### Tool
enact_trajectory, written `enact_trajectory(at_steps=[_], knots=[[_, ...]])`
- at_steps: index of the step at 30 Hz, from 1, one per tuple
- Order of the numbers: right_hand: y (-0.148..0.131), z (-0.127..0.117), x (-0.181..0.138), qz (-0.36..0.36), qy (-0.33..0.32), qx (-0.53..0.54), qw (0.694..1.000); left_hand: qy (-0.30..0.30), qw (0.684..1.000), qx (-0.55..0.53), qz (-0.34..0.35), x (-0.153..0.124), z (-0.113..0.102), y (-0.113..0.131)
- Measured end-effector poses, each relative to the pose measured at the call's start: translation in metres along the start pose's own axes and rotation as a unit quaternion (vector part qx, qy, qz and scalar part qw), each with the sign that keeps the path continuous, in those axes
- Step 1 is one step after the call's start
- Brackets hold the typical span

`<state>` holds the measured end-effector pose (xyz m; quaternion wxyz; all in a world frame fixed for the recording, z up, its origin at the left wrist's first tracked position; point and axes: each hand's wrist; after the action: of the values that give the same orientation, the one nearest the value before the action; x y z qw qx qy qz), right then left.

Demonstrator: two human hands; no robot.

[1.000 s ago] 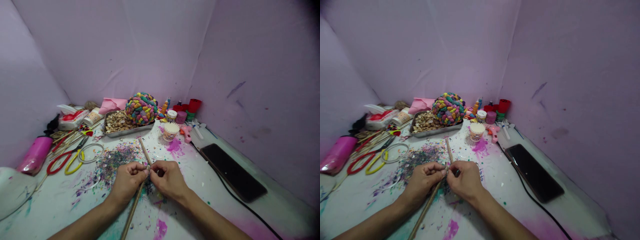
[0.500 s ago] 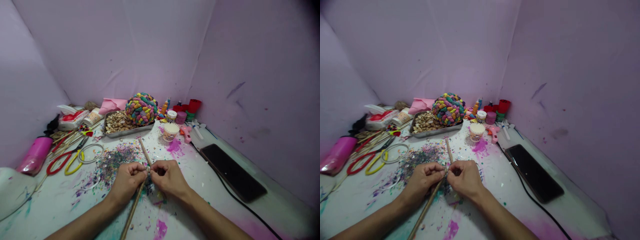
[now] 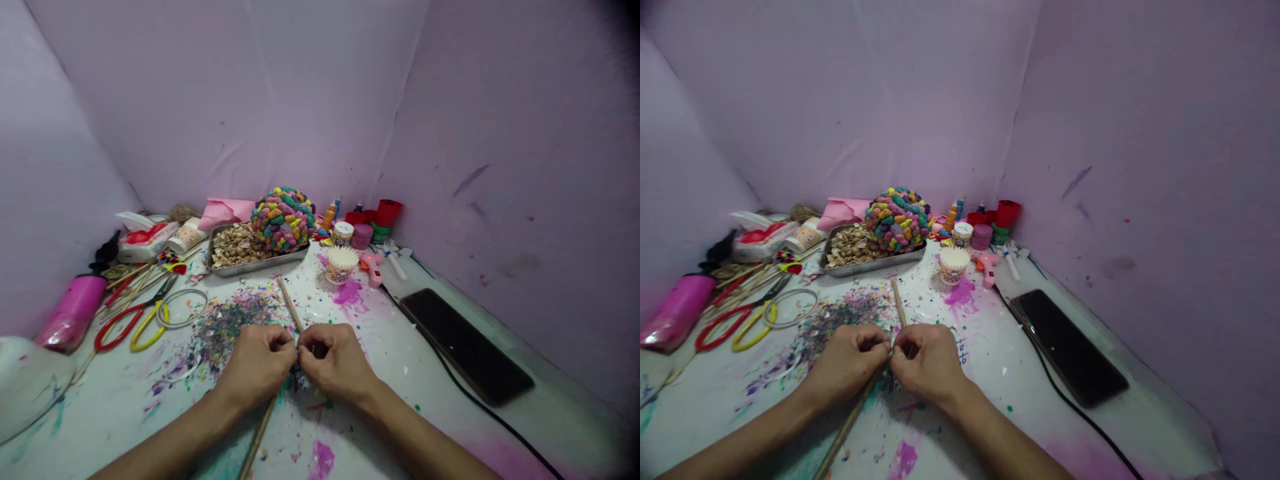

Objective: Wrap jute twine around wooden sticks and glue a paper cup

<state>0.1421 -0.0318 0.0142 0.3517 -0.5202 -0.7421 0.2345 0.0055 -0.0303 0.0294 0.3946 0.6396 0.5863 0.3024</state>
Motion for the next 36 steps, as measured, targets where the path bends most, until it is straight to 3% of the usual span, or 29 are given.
enact_trajectory(at_steps=[6, 14, 21, 27, 36], knots=[[0.0024, 0.0003, 0.0009, 0.019, -0.009, 0.023, 1.000, -0.030, 0.997, -0.065, -0.017, 0.0031, -0.0028, -0.0024], [0.0011, -0.0002, -0.0041, -0.012, 0.015, -0.025, 1.000, 0.017, 0.998, -0.044, -0.034, 0.0055, -0.0049, -0.0043], [0.0032, 0.0014, -0.0051, -0.057, 0.034, -0.040, 0.997, 0.004, 0.997, -0.060, -0.046, 0.0042, -0.0037, -0.0018], [0.0047, 0.0048, -0.0079, -0.068, 0.047, -0.048, 0.995, 0.027, 0.998, -0.043, -0.037, 0.0020, 0.0001, 0.0018], [0.0062, 0.0064, -0.0004, -0.005, 0.034, -0.027, 0.999, -0.020, 0.992, -0.104, -0.061, 0.0031, -0.0048, -0.0016]])
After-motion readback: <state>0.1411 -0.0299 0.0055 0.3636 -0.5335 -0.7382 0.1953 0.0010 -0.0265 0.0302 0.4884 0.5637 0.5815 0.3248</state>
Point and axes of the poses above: each hand's wrist, its own x-axis towards the middle knuckle, its own z-axis out of the palm, y = z × x, and after that the axes turned 6 degrees about -x, right-handed
